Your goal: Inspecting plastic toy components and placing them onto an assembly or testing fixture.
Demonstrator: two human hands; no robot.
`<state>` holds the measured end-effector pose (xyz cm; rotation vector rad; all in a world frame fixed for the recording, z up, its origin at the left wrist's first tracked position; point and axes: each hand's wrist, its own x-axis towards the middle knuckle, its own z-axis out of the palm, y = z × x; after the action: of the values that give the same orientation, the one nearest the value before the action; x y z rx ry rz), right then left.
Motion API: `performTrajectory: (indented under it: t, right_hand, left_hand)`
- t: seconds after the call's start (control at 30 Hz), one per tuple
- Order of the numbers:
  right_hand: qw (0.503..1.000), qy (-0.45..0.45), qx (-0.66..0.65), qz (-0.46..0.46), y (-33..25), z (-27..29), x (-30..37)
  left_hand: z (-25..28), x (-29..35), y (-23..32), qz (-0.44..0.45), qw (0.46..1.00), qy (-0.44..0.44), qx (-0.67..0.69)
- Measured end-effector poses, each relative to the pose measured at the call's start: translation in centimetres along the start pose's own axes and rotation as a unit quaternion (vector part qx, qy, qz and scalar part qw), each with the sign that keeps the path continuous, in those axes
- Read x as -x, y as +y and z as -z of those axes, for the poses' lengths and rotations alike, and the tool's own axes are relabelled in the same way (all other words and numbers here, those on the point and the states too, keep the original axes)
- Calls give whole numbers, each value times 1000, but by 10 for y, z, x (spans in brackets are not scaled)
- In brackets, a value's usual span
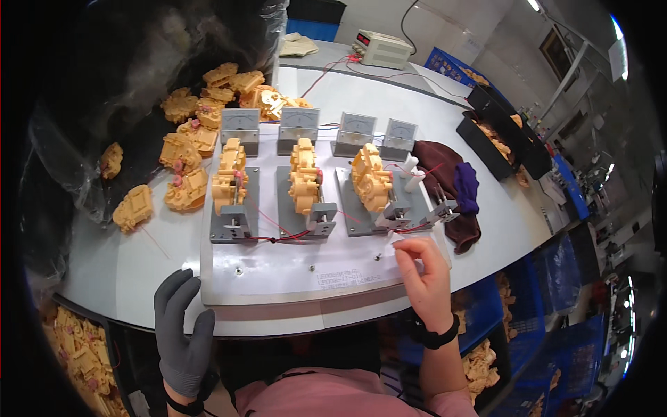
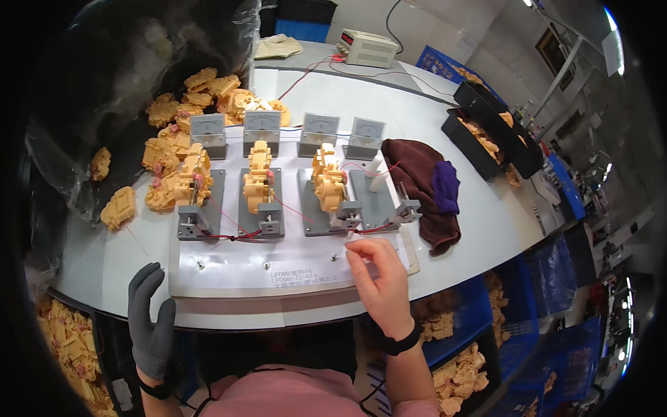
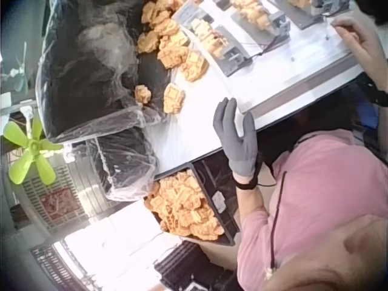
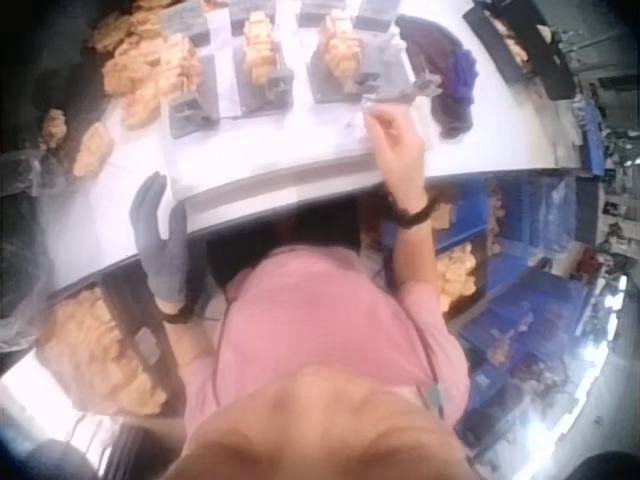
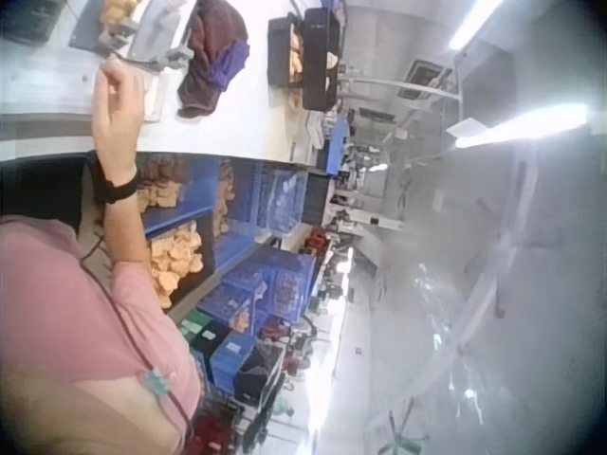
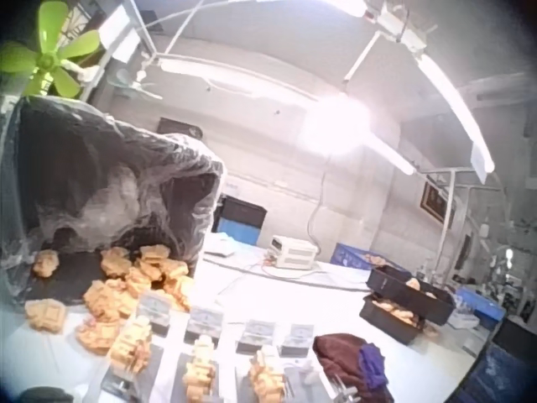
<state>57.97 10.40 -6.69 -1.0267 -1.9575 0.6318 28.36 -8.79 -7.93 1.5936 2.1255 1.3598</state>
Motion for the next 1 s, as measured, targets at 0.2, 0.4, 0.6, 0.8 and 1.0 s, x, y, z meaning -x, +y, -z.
performTrajectory:
  t: [0.2,0.4,0.6,0.8,1.0]
  right_hand:
    - [995,-32,68,63,10,-11,-1]
    - [992,-66,92,62,15,-8,-7]
    - [991,-85,89,52,11,-7,-5]
    - [993,-74,57,73,16,-16,-7]
    - [993,-38,108,41,12,-10,-6]
  left_hand:
    - [-35,-24,-3,1,997,17,69]
    - [-61,-36,-16,-6,999,29,35]
    - [-52,-38,-19,-55,998,-4,31]
    - [-46,-32,-35,-16,999,-26,33]
    - [-57,-44,-16,-43,997,-1,71]
